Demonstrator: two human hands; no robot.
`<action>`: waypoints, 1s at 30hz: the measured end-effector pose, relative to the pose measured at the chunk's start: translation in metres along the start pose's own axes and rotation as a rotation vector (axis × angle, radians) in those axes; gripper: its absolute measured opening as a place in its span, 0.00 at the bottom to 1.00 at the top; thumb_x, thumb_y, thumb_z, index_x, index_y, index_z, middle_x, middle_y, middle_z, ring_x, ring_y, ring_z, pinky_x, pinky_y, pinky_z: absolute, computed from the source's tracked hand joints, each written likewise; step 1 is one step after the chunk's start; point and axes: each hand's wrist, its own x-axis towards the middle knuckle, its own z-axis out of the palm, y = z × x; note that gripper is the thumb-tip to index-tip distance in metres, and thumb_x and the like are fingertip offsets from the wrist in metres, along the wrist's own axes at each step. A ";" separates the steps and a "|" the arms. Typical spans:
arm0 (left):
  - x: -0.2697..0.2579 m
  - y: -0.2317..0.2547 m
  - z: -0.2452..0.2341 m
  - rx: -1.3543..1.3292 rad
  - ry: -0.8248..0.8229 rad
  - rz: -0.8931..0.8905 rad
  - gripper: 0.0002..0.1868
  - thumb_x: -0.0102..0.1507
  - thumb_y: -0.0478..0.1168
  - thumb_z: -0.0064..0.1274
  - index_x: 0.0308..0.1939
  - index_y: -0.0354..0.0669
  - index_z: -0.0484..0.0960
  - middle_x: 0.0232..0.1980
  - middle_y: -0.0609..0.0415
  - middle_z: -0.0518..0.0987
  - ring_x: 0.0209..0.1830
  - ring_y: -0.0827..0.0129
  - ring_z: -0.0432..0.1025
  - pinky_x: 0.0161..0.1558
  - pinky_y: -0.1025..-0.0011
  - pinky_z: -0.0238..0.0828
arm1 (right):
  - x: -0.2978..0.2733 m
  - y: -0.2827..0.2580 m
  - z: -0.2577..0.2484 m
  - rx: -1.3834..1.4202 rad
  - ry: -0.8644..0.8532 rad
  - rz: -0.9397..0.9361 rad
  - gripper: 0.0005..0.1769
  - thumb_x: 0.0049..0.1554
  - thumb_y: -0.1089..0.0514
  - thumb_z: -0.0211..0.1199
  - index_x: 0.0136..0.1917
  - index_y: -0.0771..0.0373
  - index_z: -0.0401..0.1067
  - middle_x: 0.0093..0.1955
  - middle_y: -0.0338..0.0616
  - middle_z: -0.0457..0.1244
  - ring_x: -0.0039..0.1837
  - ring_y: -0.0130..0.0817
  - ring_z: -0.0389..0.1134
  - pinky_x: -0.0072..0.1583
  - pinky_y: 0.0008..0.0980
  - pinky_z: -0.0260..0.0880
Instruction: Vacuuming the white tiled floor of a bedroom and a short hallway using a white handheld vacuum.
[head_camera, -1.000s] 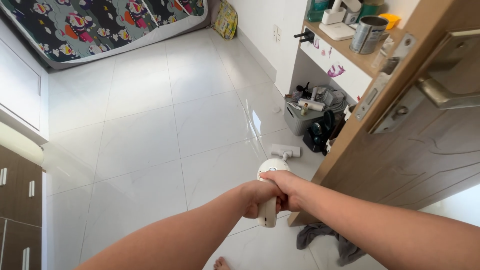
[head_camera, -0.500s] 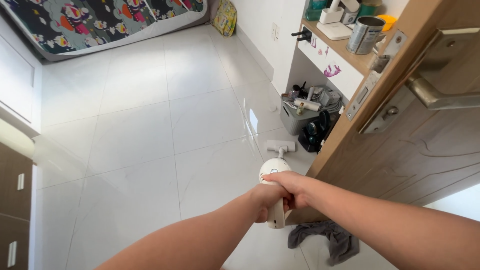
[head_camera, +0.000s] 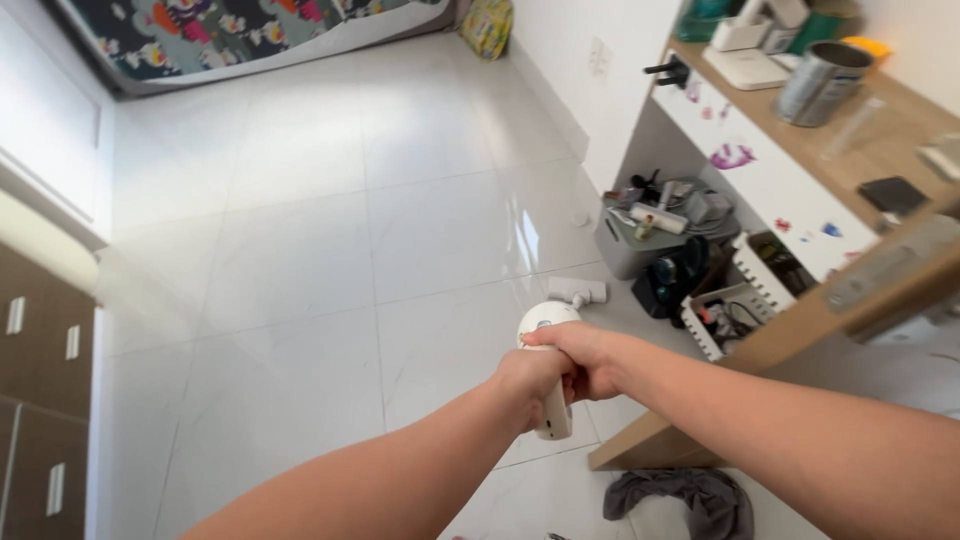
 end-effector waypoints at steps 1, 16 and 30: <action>0.001 -0.001 -0.009 -0.033 0.008 0.001 0.09 0.61 0.39 0.57 0.39 0.37 0.79 0.35 0.54 0.78 0.28 0.75 0.71 0.31 0.73 0.69 | 0.001 -0.003 0.010 -0.012 -0.017 -0.002 0.29 0.56 0.45 0.63 0.66 0.63 0.68 0.56 0.51 0.66 0.47 0.38 0.67 0.46 0.37 0.73; 0.003 0.004 -0.125 -0.296 0.342 0.029 0.14 0.58 0.34 0.59 0.45 0.33 0.76 0.35 0.51 0.79 0.28 0.71 0.74 0.31 0.69 0.72 | 0.042 -0.060 0.141 -0.356 -0.213 0.009 0.32 0.57 0.41 0.63 0.68 0.60 0.66 0.62 0.49 0.66 0.60 0.39 0.67 0.60 0.39 0.68; -0.062 -0.072 -0.061 -0.380 0.487 -0.033 0.08 0.59 0.42 0.58 0.36 0.41 0.80 0.29 0.56 0.78 0.24 0.74 0.71 0.28 0.71 0.66 | -0.012 0.012 0.115 -0.561 -0.384 -0.006 0.31 0.57 0.43 0.62 0.66 0.64 0.68 0.60 0.53 0.68 0.58 0.42 0.72 0.58 0.40 0.77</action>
